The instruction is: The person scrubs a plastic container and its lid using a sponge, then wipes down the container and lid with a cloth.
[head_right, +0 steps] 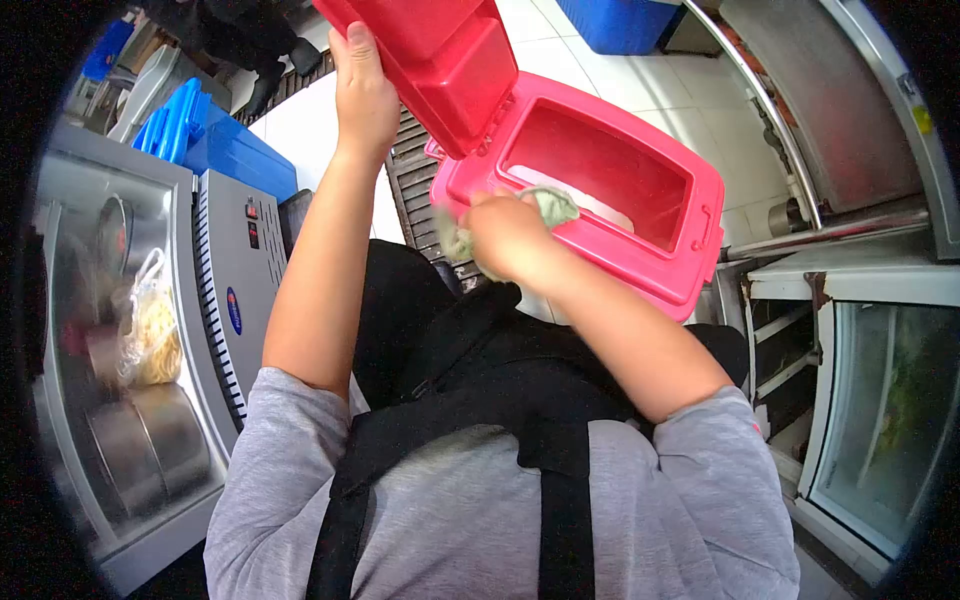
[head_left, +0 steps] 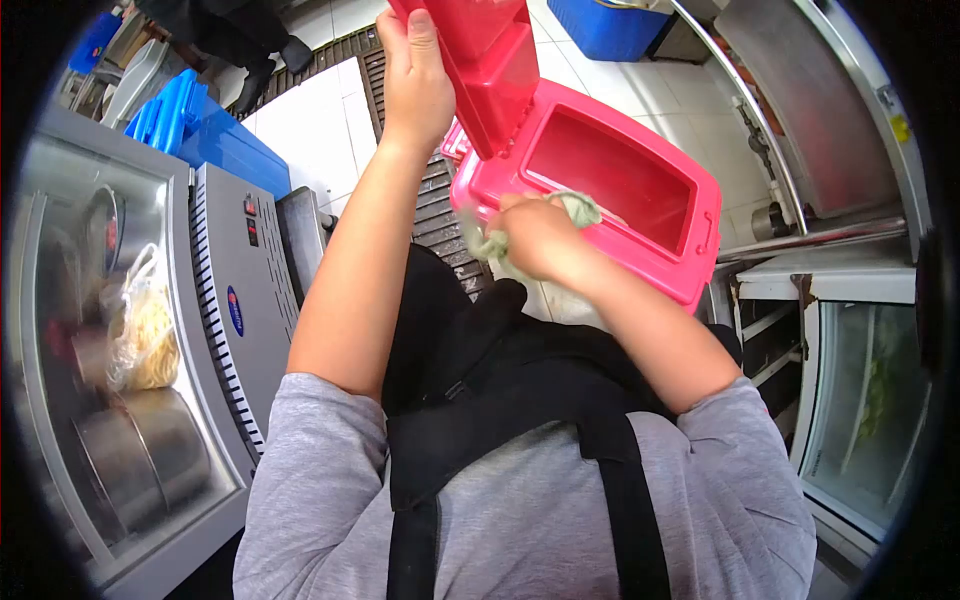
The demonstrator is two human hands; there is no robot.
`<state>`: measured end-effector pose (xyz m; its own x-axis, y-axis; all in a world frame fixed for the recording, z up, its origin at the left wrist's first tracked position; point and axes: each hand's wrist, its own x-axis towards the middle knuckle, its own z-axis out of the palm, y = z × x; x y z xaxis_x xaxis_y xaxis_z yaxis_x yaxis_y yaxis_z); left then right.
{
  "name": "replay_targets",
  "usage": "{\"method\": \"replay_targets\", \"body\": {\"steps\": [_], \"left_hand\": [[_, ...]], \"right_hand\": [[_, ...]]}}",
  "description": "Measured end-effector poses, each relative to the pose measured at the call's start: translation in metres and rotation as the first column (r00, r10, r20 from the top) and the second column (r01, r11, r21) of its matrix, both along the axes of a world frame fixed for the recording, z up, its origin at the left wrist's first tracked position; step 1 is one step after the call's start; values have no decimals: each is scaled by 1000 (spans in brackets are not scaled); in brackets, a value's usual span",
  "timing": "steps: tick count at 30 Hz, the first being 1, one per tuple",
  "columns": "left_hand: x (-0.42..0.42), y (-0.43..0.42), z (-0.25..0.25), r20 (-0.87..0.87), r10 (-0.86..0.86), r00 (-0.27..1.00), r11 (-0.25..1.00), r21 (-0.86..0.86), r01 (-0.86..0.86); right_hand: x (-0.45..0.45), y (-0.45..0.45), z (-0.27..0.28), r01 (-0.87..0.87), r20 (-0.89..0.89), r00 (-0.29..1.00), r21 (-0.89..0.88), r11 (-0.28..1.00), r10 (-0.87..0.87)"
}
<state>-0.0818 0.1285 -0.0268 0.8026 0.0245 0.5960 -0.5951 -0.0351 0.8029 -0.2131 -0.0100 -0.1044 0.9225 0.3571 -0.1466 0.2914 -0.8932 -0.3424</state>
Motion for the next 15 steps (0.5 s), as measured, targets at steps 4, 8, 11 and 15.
{"method": "replay_targets", "body": {"steps": [4, 8, 11, 15], "left_hand": [[-4, -3, -1, 60, -194, 979, 963, -178, 201], [-8, -9, 3, 62, -4, 998, 998, -67, 8], [-8, -6, 2, 25, 48, 999, 999, 0, -48], [-7, -5, 3, 33, 18, 999, 999, -37, -17]], "right_hand": [[58, -60, 31, 451, -477, 865, 603, 658, -156], [133, -71, 20, 511, 70, 702, 642, 571, -708], [155, -44, -3, 626, 315, 666, 256, 736, -676], [115, -18, 18, 426, 48, 905, -138, 894, -424]]}}
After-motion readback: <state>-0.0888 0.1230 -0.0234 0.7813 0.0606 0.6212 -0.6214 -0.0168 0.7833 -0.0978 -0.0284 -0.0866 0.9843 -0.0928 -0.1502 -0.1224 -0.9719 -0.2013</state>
